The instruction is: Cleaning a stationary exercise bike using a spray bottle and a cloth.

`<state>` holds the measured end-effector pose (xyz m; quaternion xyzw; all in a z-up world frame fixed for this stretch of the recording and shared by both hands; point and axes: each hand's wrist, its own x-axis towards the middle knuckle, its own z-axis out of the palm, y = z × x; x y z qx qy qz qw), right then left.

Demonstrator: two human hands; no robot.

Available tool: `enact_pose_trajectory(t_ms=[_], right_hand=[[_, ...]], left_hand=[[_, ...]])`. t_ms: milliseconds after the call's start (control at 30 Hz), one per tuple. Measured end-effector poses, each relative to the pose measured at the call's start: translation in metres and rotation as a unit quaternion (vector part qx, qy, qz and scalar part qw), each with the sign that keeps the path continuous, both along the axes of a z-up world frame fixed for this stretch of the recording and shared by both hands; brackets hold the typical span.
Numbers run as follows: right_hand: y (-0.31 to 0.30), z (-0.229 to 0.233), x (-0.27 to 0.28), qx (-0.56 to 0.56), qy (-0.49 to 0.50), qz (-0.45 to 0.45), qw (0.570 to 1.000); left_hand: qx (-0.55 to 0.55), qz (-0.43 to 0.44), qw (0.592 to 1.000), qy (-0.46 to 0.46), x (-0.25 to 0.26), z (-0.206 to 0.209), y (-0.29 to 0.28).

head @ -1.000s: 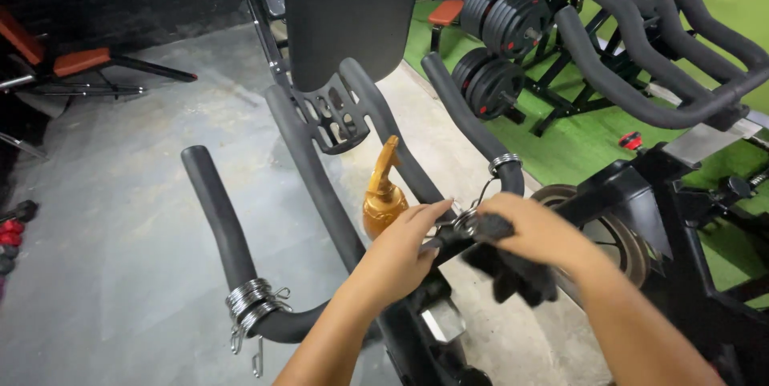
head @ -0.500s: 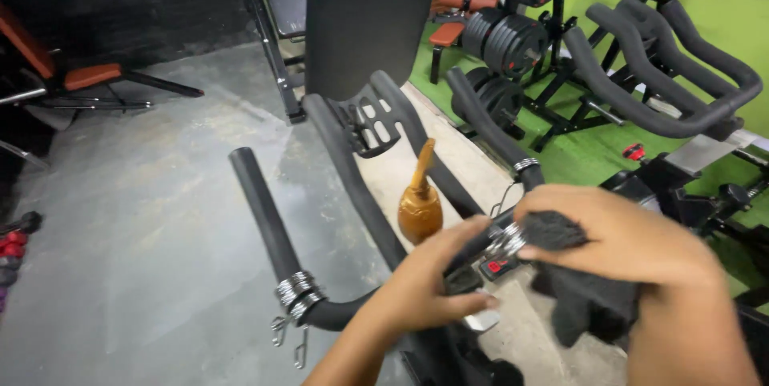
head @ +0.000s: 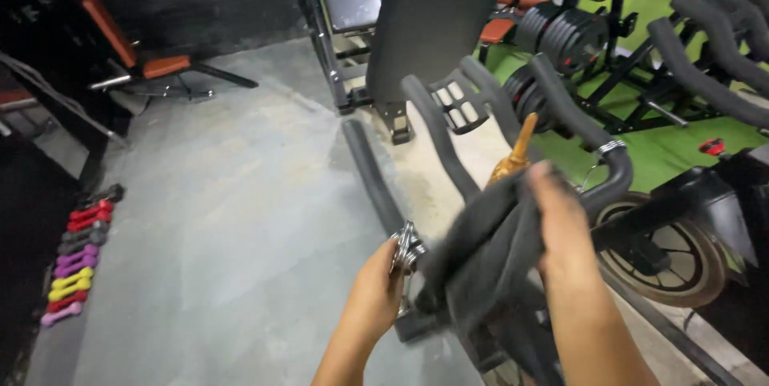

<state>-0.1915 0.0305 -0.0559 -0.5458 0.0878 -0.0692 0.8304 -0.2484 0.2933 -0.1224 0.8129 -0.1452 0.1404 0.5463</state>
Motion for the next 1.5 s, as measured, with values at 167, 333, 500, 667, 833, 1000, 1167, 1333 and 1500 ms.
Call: enact_pose_trajectory(t_ms=[167, 333, 500, 667, 833, 1000, 1167, 1333, 1500], right_hand=[[0.094, 0.019, -0.059, -0.037, -0.11, -0.062, 0.991], [0.165, -0.002, -0.097, -0.482, -0.47, -0.051, 0.737], [0.15, -0.037, -0.052, 0.004, -0.055, 0.132, 0.99], [0.172, -0.026, -0.088, -0.136, -0.217, 0.111, 0.96], [0.186, 0.003, -0.101, -0.437, -0.489, -0.044, 0.754], [0.164, -0.02, -0.059, -0.082, -0.228, 0.092, 0.966], [0.147, -0.016, -0.04, 0.065, -0.072, 0.088, 0.991], [0.128, -0.037, -0.015, 0.179, 0.042, 0.119, 0.976], [0.157, 0.012, -0.066, 0.181, 0.008, 0.158, 0.971]], left_hand=[[0.059, 0.068, 0.995, 0.03, -0.027, 0.021, 0.011], [0.075, 0.034, 0.986, 0.144, -0.038, 0.01, 0.009], [0.142, 0.121, 0.982, -0.012, -0.057, 0.002, 0.009], [0.056, 0.084, 0.994, 0.031, -0.063, 0.018, 0.02], [0.019, 0.061, 0.998, -0.002, -0.049, 0.036, 0.03], [0.073, 0.12, 0.99, 0.006, -0.061, 0.029, 0.014], [0.101, 0.082, 0.991, -0.04, -0.057, 0.014, 0.016], [0.026, 0.023, 0.995, -0.096, -0.064, 0.027, 0.029], [-0.283, 0.024, 0.947, 0.151, -0.055, 0.018, 0.037]])
